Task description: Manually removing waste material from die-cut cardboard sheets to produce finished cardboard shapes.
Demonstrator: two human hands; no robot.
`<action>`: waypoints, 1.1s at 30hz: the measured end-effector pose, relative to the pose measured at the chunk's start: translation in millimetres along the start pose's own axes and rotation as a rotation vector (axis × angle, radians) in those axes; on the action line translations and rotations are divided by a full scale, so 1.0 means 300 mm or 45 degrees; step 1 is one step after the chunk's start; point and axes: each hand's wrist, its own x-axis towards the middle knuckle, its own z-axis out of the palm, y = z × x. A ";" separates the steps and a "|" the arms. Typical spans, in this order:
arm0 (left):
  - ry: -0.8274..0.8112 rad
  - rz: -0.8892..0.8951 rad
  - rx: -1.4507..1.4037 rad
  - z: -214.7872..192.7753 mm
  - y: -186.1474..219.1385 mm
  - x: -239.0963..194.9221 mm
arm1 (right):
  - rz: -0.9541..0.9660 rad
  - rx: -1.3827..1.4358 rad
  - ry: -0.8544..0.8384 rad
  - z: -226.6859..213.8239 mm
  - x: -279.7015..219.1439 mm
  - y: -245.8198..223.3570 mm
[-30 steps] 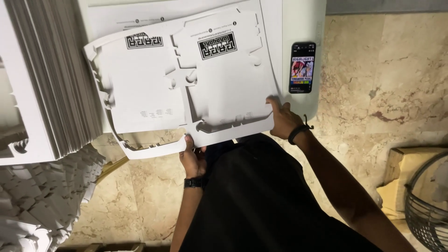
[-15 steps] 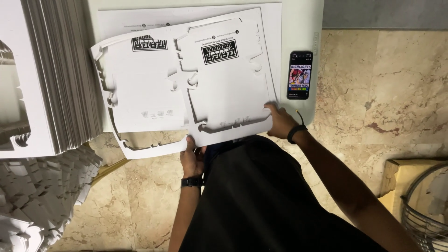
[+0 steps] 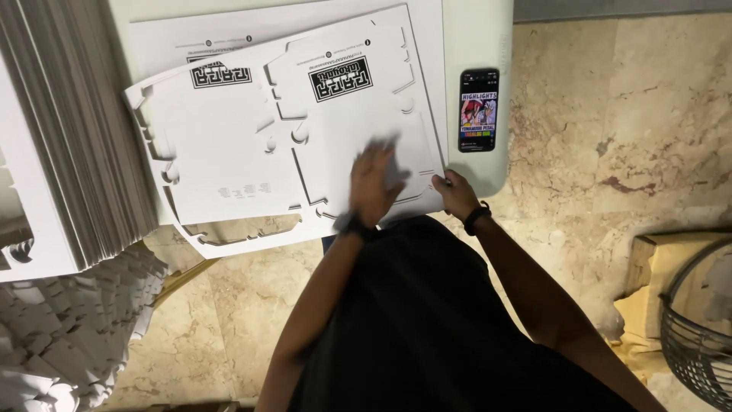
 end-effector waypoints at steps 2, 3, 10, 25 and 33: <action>-0.583 -0.074 0.318 0.034 0.055 0.096 | 0.059 0.038 0.034 0.017 0.085 0.088; -0.588 -0.066 0.315 0.047 0.056 0.105 | 0.061 0.040 0.042 0.022 0.080 0.077; -0.765 -0.227 0.489 0.107 0.052 0.129 | 0.059 0.292 0.090 0.043 0.012 0.005; -0.597 -0.151 -0.193 0.000 -0.076 0.122 | 0.052 -0.374 0.078 -0.028 -0.165 -0.194; 0.821 -0.465 0.061 -0.352 -0.764 -0.217 | 0.102 -0.657 0.053 -0.072 -0.078 -0.101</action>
